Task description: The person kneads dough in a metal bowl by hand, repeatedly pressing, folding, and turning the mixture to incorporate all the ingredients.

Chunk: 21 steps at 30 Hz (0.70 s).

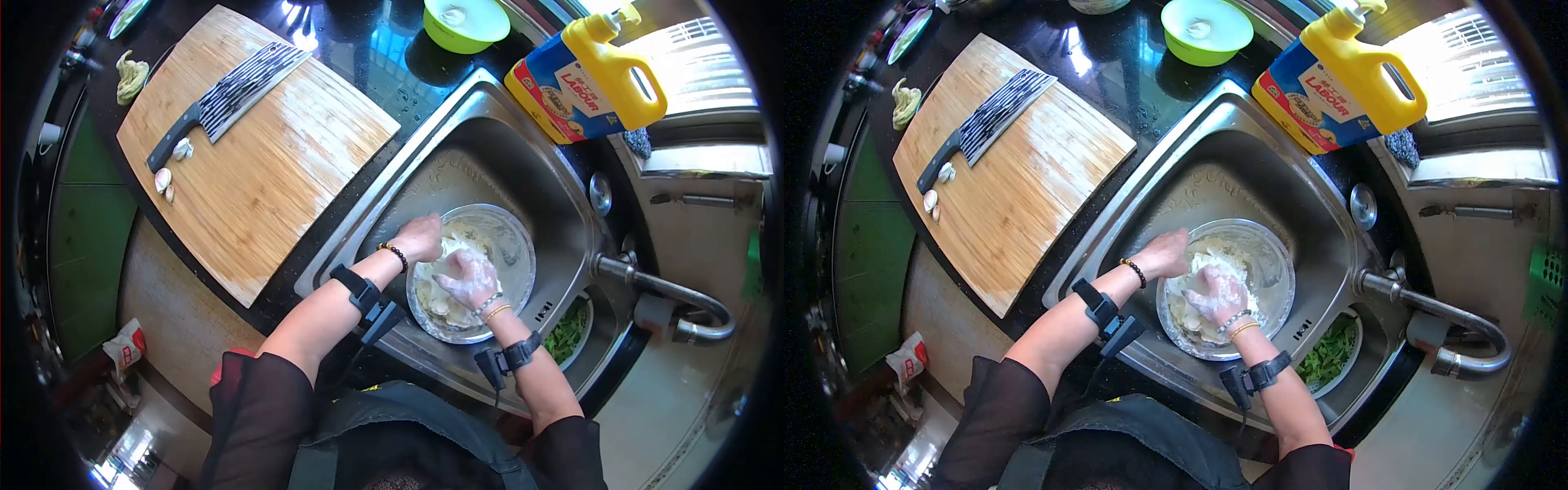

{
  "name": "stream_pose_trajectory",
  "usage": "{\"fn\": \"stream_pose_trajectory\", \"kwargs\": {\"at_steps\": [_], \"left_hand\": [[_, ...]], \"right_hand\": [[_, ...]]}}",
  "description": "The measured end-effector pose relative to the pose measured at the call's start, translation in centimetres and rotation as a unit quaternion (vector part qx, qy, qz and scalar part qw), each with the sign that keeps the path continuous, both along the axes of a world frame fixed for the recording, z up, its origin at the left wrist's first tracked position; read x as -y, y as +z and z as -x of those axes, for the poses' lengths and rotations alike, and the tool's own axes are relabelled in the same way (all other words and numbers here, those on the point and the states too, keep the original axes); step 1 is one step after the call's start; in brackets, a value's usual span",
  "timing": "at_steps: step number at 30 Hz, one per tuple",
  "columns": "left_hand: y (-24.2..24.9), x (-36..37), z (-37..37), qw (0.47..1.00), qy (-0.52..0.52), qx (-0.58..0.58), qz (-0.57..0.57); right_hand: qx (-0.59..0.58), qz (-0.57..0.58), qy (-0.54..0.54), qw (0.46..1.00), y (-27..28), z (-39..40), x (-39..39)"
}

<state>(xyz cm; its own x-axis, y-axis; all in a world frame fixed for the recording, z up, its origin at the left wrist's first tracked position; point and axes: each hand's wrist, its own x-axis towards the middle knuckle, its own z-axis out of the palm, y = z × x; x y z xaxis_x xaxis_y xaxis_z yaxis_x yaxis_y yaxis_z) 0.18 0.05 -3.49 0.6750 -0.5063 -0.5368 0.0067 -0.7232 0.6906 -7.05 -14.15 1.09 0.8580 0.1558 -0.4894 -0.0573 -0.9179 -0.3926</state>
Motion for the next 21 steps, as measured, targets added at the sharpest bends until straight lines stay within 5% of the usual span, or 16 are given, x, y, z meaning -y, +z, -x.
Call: {"fn": "stream_pose_trajectory", "kwargs": {"at_steps": [3, 7, 11, 19, 21], "left_hand": [[0.5, 0.2, -0.2, 1.000, 0.004, -0.004, -0.019], [1.5, -0.3, -0.3, 1.000, 0.027, 0.002, -0.015], [0.7, 0.1, 0.2, 0.999, 0.032, 0.020, -0.010], [0.9, 0.1, -0.1, 1.000, 0.025, 0.004, -0.014], [1.1, -0.2, 0.1, 1.000, 0.021, 0.004, -0.014]], "right_hand": [[0.126, 0.112, 0.122, 0.978, -2.5, -1.0, 0.3], [-0.021, 0.155, 0.147, 0.977, -11.9, -2.4, -1.2], [0.020, 0.144, 0.080, 0.986, -10.1, -3.2, -2.2], [0.039, 0.113, 0.110, 0.987, -7.7, -2.7, -1.9], [0.069, 0.008, 0.078, 0.994, -6.6, -2.0, -1.8]]}}
